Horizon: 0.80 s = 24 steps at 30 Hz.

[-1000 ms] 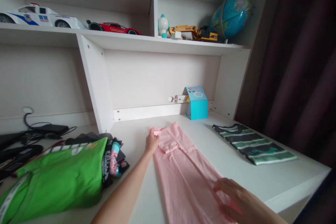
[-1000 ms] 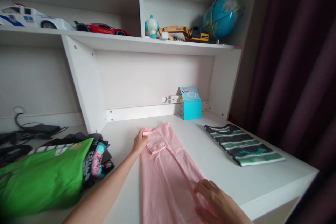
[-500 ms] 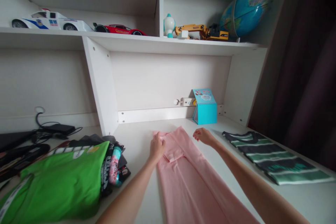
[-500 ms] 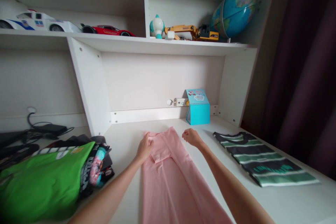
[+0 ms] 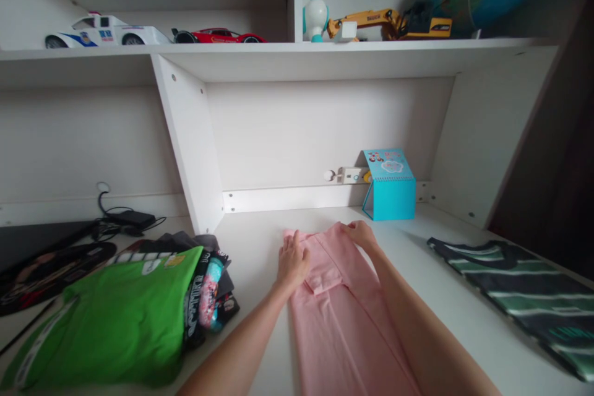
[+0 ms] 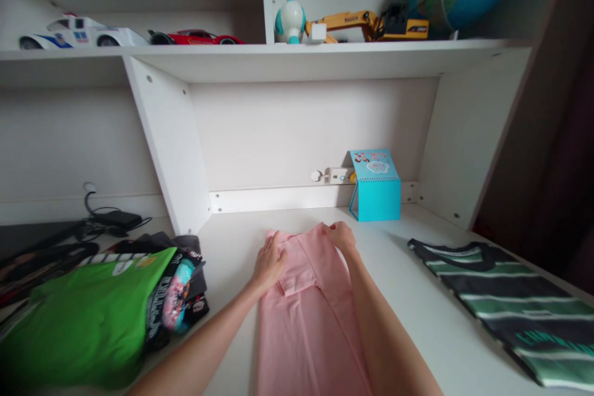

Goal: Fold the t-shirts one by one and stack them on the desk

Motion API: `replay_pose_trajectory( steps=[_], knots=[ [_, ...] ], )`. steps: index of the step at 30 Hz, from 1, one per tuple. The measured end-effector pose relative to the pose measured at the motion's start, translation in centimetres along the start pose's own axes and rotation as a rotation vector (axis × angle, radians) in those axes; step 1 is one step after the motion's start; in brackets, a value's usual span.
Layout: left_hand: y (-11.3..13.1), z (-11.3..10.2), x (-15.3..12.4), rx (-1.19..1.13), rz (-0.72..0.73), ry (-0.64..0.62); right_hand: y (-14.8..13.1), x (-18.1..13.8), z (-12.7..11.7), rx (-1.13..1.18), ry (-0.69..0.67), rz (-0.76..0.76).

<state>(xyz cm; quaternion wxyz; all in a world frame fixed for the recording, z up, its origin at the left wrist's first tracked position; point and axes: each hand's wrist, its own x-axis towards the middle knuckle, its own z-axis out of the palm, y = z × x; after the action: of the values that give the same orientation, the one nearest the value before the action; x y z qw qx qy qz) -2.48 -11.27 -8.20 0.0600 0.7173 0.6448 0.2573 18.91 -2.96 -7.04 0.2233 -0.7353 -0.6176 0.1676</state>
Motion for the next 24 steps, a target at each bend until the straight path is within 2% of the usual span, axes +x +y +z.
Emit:
replay_pose_trajectory(
  steps=[11,24],
  knots=[
    [0.07,-0.10,-0.03,0.003,0.009,0.016,-0.67,-0.36,0.40,-0.013,0.020,0.019],
    [0.22,-0.07,-0.21,0.003,-0.011,0.005,-0.45,0.11,-0.42,-0.099,0.000,0.104]
  ],
)
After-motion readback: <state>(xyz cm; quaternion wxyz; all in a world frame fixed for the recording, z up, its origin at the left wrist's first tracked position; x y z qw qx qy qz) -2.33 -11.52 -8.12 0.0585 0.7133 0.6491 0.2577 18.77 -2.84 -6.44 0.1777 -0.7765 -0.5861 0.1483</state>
